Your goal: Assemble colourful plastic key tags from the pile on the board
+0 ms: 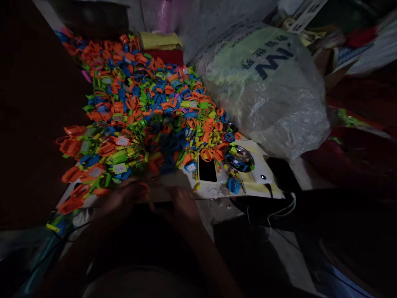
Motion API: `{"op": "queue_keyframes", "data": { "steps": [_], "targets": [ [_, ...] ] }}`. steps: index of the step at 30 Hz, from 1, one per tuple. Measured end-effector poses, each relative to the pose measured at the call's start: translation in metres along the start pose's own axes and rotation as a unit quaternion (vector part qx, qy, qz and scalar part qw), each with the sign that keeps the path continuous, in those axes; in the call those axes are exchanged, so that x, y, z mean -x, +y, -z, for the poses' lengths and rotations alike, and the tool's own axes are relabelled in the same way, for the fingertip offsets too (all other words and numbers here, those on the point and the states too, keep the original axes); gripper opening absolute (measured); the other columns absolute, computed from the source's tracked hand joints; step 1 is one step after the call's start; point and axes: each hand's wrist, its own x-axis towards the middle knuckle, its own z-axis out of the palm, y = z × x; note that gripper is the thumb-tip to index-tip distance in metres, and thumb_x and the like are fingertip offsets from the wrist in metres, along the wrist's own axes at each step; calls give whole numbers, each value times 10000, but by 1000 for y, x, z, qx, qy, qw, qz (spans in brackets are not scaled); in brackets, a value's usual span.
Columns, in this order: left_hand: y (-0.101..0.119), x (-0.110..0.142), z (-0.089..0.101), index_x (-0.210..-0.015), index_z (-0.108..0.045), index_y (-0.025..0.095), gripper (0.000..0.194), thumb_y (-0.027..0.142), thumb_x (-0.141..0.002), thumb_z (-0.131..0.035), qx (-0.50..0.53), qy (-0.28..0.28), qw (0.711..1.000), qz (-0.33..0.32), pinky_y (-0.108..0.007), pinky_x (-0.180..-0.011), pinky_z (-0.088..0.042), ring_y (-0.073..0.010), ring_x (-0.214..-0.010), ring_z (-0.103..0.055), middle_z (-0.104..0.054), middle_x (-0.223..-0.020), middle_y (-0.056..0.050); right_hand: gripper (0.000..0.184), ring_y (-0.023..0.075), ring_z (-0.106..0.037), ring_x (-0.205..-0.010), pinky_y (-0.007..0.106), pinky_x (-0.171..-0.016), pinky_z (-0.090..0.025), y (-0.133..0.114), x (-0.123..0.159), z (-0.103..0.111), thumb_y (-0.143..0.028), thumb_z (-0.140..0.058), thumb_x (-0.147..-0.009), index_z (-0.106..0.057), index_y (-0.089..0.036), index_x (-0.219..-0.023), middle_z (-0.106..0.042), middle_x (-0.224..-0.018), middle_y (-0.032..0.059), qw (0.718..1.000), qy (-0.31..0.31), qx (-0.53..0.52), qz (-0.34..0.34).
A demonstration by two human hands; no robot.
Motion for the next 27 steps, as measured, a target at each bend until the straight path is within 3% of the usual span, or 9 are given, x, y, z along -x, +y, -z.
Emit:
{"op": "queue_keyframes", "data": {
  "steps": [5,8,11,14,17,19,22,24,27],
  "targets": [
    [-20,-36,73,-744,-604,171,190,268,-876,-507,-145,228,959,-80,-418,-952,-442,-249,-1053,-584,-639,-1068,-99,367,259,-671,-951,372,-816,-486,49,3,18,-401,-392,-971,-580,-219,-1229,-702,-1090,98,984,-18,60,-167],
    [-41,-63,124,-759,-617,136,187,276,-861,-546,-243,335,909,-58,-442,-980,-419,-264,-1058,-576,-653,-1023,-107,337,259,-666,-952,351,-783,-473,60,1,15,-392,-374,-976,-639,-223,-1098,-706,-1059,90,976,-53,89,-191],
    [-68,-90,158,-871,-659,94,202,288,-856,-603,-280,373,884,33,-481,-1012,-391,-288,-1117,-553,-647,-1065,-106,280,240,-655,-940,319,-739,-457,59,-2,5,-381,-409,-962,-635,-217,-989,-700,-1010,75,976,-81,80,-186],
    [-87,-106,169,-1025,-642,63,280,284,-853,-639,-268,390,877,80,-508,-1064,-335,-296,-1188,-509,-595,-1177,-138,249,216,-651,-889,292,-697,-437,56,-4,-3,-357,-391,-961,-599,-222,-943,-693,-944,57,977,-61,68,-193],
    [-80,-104,151,-1192,-560,24,415,241,-846,-631,-265,441,857,40,-477,-1080,-328,-309,-1270,-435,-472,-1328,-212,219,203,-655,-818,279,-669,-436,56,-4,-8,-342,-390,-951,-571,-222,-920,-691,-861,50,980,-17,24,-199],
    [-63,-93,120,-1173,-583,55,364,257,-871,-582,-267,414,870,-20,-470,-1067,-343,-305,-1246,-452,-526,-1275,-185,186,200,-656,-809,277,-685,-455,55,-3,-12,-336,-419,-935,-561,-218,-910,-691,-843,51,984,24,-28,-174],
    [-39,-77,54,-1068,-650,147,239,193,-891,-496,-203,205,952,-103,-408,-983,-426,-246,-1067,-562,-637,-1088,-96,164,187,-658,-804,273,-708,-482,51,-2,-22,-316,-430,-925,-562,-218,-929,-690,-858,49,984,67,-104,-126],
    [-32,-72,10,-1130,-645,166,296,183,-859,-528,-181,56,976,-112,-404,-942,-454,-267,-1087,-552,-615,-1157,-110,161,181,-663,-821,266,-706,-493,44,-1,-31,-287,-427,-923,-566,-223,-975,-693,-888,50,981,75,-145,-101],
    [-34,-79,-36,-1267,-583,193,411,179,-858,-539,-161,10,981,-108,-394,-928,-473,-259,-1090,-558,-597,-1214,-109,168,181,-656,-913,275,-767,-498,31,2,-43,-254,-434,-928,-562,-229,-1033,-692,-996,61,976,73,-195,-67]
  ]
}}
